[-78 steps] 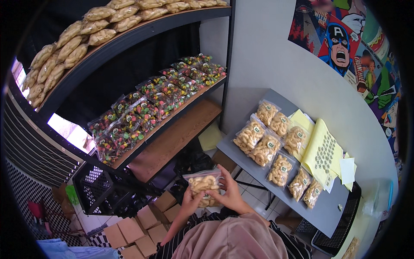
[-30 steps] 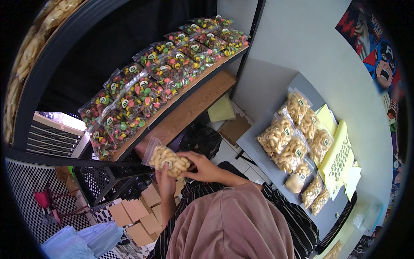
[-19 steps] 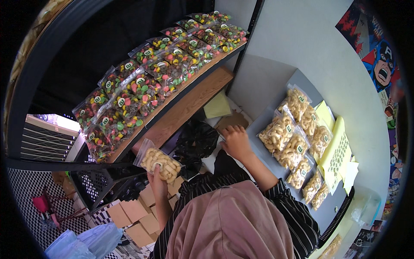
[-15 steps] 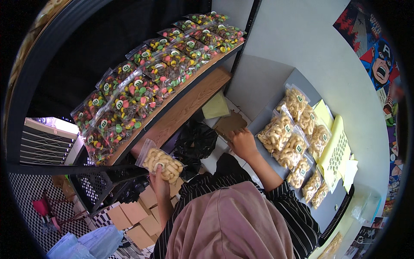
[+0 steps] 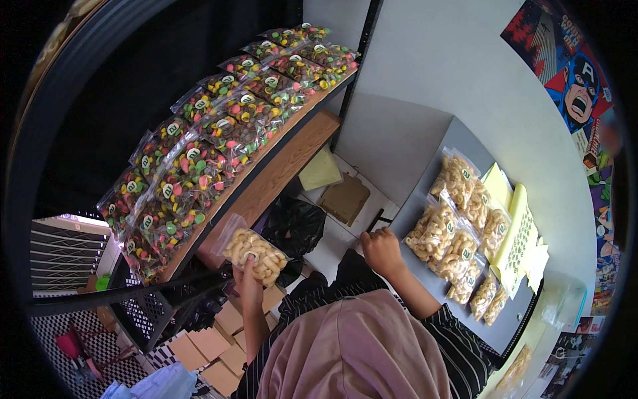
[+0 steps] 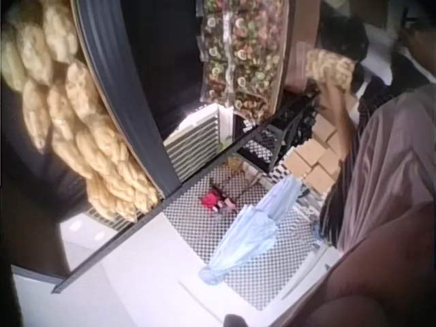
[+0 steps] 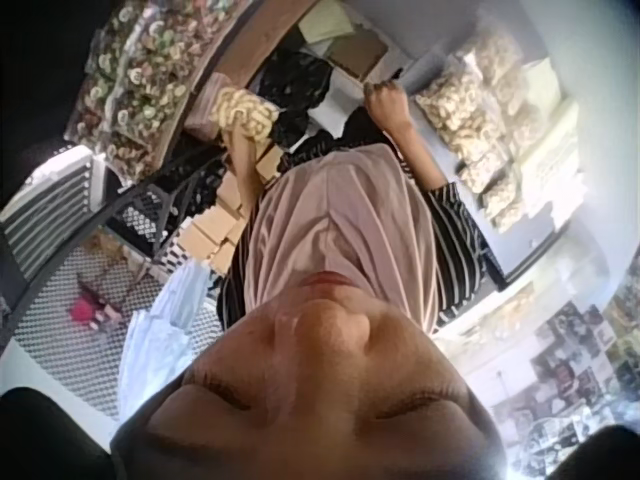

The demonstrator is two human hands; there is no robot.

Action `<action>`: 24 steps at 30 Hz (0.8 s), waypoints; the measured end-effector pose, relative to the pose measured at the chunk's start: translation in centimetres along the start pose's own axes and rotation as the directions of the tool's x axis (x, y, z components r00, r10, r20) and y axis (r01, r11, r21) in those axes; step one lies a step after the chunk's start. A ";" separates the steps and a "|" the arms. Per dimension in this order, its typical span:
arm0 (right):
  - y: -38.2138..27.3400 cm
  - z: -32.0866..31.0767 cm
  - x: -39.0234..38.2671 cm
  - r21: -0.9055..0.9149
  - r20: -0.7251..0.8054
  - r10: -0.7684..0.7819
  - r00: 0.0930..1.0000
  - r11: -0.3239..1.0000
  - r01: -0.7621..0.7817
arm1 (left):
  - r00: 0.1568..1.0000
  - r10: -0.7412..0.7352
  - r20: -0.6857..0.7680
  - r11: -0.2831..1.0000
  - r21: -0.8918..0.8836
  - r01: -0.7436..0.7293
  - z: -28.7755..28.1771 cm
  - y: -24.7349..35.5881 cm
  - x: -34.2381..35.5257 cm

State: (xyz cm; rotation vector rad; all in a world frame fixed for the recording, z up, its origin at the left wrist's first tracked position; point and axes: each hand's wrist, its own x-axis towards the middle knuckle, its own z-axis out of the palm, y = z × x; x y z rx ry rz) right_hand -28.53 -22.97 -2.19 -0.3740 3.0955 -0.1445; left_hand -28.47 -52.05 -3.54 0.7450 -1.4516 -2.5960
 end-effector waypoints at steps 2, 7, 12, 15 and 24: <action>0.2 0.2 -0.1 -0.008 0.057 0.046 0.997 0.999 -0.045 | 0.999 -0.025 0.020 0.999 0.024 0.025 0.1 -0.4 0.7; 0.4 1.0 -0.3 -0.037 0.067 0.120 0.990 0.992 -0.118 | 0.995 -0.067 0.068 0.996 0.068 0.063 0.3 -1.4 2.4; -0.8 0.3 1.2 -0.052 0.050 0.230 0.972 0.972 -0.228 | 0.979 -0.074 0.188 0.994 0.092 0.057 2.1 -0.7 3.5; -2.4 -2.2 4.5 0.310 0.129 0.326 0.936 0.884 -0.351 | 0.967 -0.060 0.249 0.994 0.103 0.035 4.1 0.0 4.3; -3.6 -14.5 16.9 0.873 -0.251 -0.160 0.955 0.390 0.294 | 0.756 0.359 0.547 0.863 0.113 -0.492 16.3 6.9 7.9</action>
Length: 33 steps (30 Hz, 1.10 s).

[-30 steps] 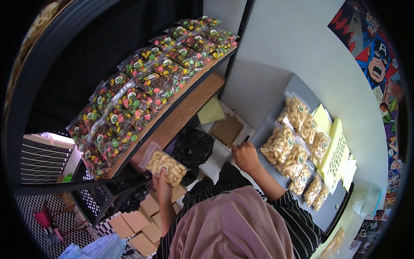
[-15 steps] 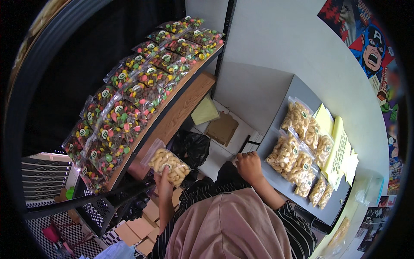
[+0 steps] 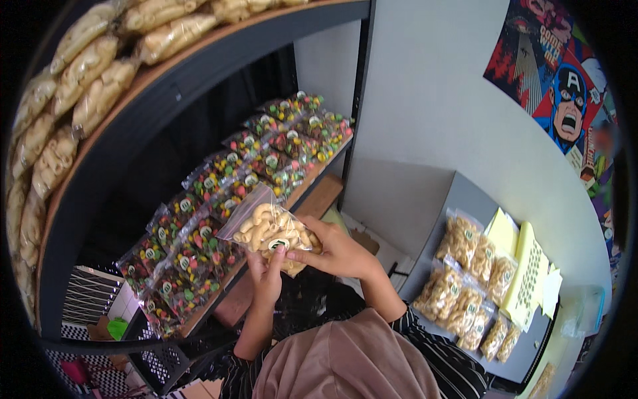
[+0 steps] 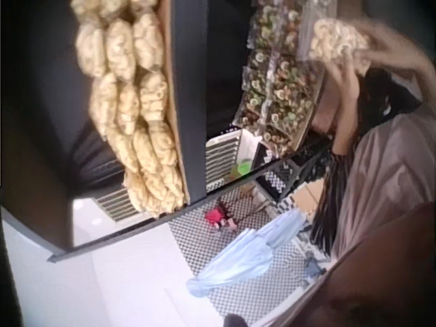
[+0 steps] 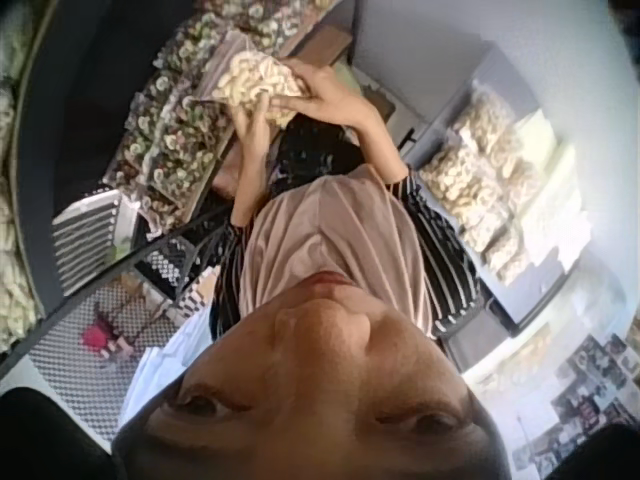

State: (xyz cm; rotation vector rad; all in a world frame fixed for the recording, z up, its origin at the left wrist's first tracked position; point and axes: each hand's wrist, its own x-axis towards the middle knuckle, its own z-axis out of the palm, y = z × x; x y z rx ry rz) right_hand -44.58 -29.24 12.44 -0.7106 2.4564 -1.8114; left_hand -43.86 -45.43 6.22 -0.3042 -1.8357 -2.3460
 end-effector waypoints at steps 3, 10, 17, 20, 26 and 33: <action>-1.2 -4.2 3.1 0.010 -0.108 -0.103 0.989 0.994 0.105 | 0.956 0.272 0.111 0.942 0.173 -0.288 2.6 5.1 3.6; -1.3 -16.6 8.0 0.111 -0.721 -0.140 0.679 0.943 0.313 | 0.482 0.793 0.373 -0.093 0.856 -0.509 2.9 14.4 12.2; -2.4 -26.7 12.9 -0.092 -0.814 -0.399 0.423 0.806 0.584 | 0.405 0.850 0.336 -0.398 0.915 0.075 2.1 12.4 18.1; -5.5 -28.7 16.9 -0.254 -0.764 -0.522 0.379 0.784 0.567 | 0.344 0.860 0.377 -0.439 0.890 0.122 1.6 12.2 18.6; -11.3 -35.0 26.8 -0.594 -0.555 -0.757 0.345 0.651 0.473 | 0.265 0.870 0.416 -0.471 0.860 0.196 0.6 11.3 19.2; -15.0 -35.4 39.2 -0.740 -0.361 -0.820 0.445 0.542 0.398 | 0.190 0.903 0.384 -0.422 0.877 0.229 0.1 10.6 19.0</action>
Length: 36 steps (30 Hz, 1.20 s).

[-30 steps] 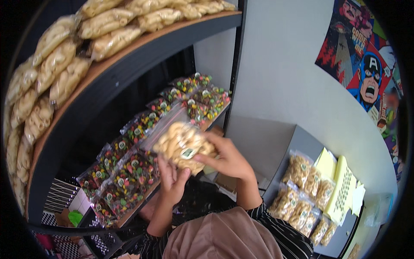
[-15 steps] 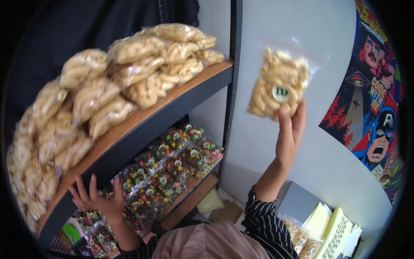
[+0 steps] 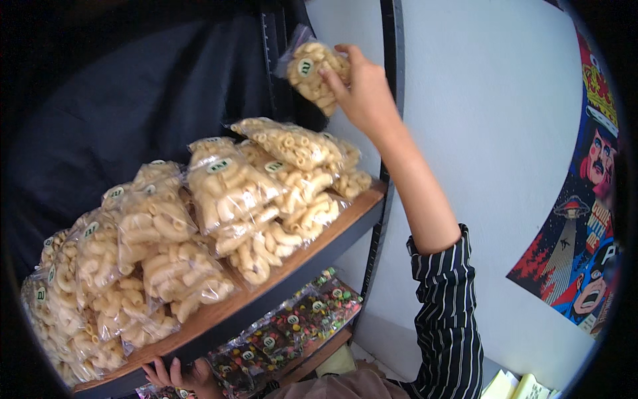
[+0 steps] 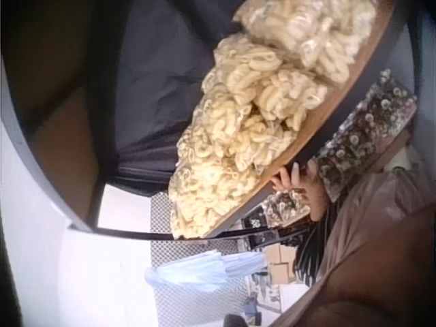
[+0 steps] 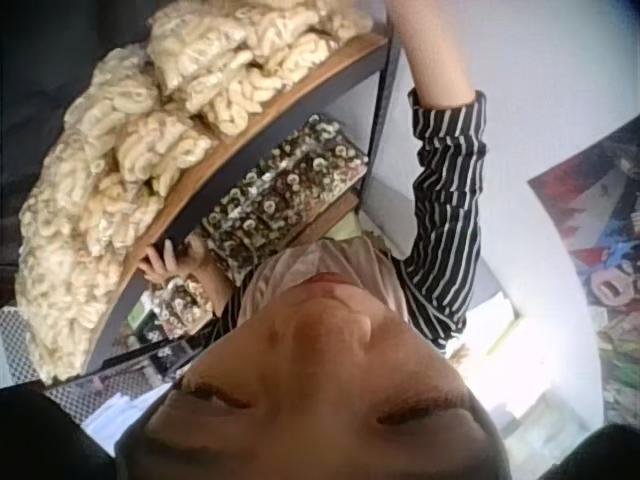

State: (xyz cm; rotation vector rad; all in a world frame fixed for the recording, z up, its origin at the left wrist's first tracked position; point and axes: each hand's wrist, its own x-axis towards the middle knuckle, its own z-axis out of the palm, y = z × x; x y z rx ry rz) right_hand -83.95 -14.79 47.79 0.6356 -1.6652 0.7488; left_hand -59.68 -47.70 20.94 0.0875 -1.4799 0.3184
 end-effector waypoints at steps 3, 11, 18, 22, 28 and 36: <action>1.0 3.0 2.3 -0.121 0.092 0.058 0.994 0.992 -0.046 | 0.999 -0.033 -0.030 0.999 0.014 0.033 0.3 0.3 0.0; 5.7 9.3 3.2 -0.302 0.424 0.221 0.878 0.949 -0.093 | 0.998 -0.044 0.034 0.999 0.013 0.044 -0.2 0.2 -0.7; 7.1 10.1 2.8 -0.015 0.634 0.549 0.545 0.713 -0.701 | 0.997 -0.042 0.062 0.999 0.019 0.041 -0.5 0.2 -0.4; 7.4 10.0 2.5 0.030 0.762 0.505 0.406 0.598 -0.801 | 0.995 -0.050 0.081 0.999 0.011 0.049 -0.5 0.4 -0.4; 7.1 9.4 1.8 -0.224 0.828 0.495 0.265 0.724 -0.652 | 0.995 -0.049 0.091 0.999 0.011 0.048 -0.7 0.6 -0.1; 6.5 9.6 1.4 -0.266 0.873 0.464 0.149 0.710 -0.652 | 0.992 -0.052 0.116 0.999 0.021 0.050 -1.0 0.6 0.0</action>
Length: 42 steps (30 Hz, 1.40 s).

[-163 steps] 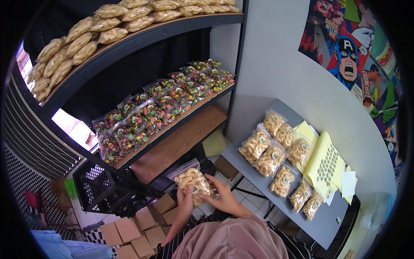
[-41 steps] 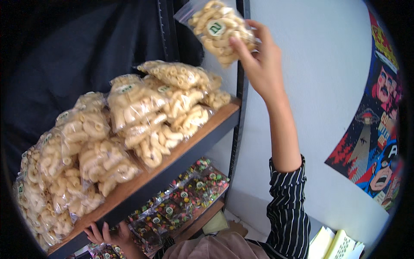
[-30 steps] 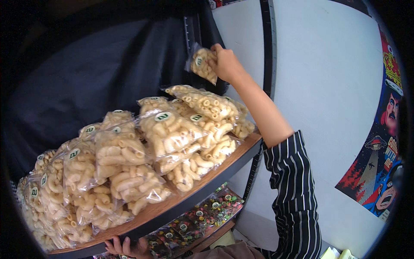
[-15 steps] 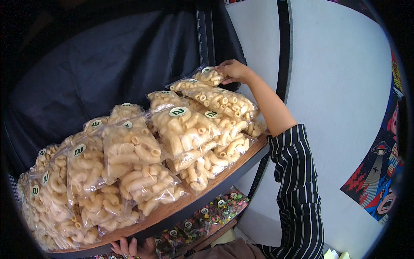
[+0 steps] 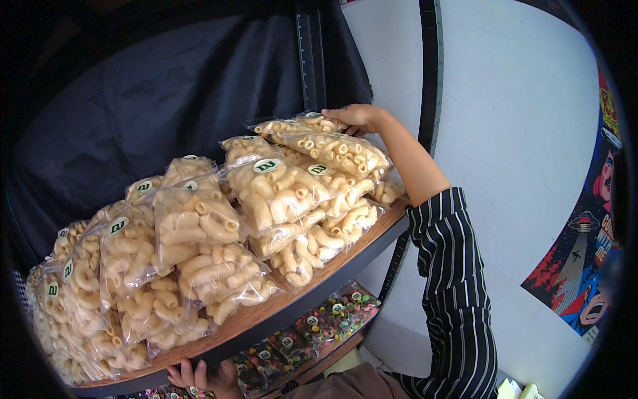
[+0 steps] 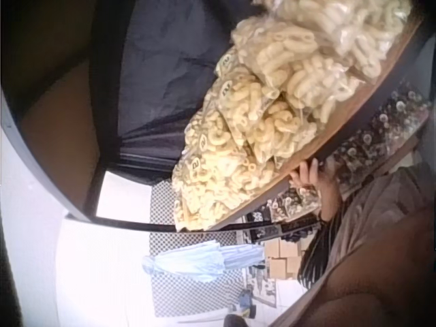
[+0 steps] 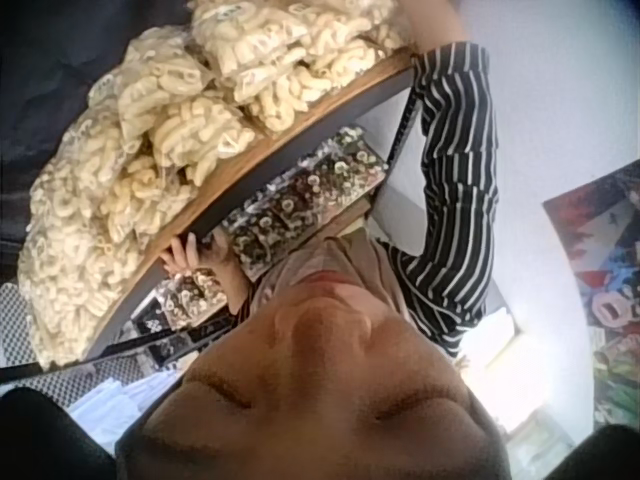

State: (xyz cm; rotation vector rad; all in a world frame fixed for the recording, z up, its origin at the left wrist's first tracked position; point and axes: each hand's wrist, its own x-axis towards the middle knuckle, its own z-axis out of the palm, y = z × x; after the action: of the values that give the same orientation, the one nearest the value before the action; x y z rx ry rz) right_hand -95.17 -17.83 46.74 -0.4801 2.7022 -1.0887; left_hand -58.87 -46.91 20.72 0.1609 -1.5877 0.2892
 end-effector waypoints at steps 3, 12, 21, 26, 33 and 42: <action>-0.5 -0.1 -1.1 -0.035 -0.092 0.009 0.996 0.999 -0.012 | 1.000 -0.007 0.004 1.000 -0.011 0.007 0.0 0.1 0.0; -0.9 0.6 -9.2 -0.256 -0.472 -0.455 0.756 0.891 0.376 | 1.000 0.018 -0.024 1.000 0.021 -0.017 0.0 0.1 0.3; 2.4 4.4 -17.3 -0.353 -0.386 -0.720 0.577 0.693 0.628 | 1.000 -0.002 -0.018 0.999 -0.035 0.001 0.4 0.6 0.6; 2.5 5.6 -16.4 -0.310 -0.493 -0.713 0.499 0.680 0.665 | 1.000 -0.011 -0.019 0.998 -0.066 0.009 0.1 1.0 1.2; 1.1 7.0 -15.9 -0.447 -0.538 -0.798 0.272 0.544 0.711 | 0.999 -0.043 -0.008 0.997 -0.070 0.043 0.4 1.2 1.0; 1.6 7.2 -17.7 -0.485 -0.573 -0.780 0.252 0.570 0.663 | 0.999 -0.036 0.004 0.994 -0.101 0.037 0.0 1.0 1.0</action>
State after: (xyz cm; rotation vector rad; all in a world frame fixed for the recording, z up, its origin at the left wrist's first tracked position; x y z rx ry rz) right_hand -76.97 -14.90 41.43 -1.8900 3.3260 -1.5591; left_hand -59.22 -45.83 21.68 0.1115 -1.5956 0.1797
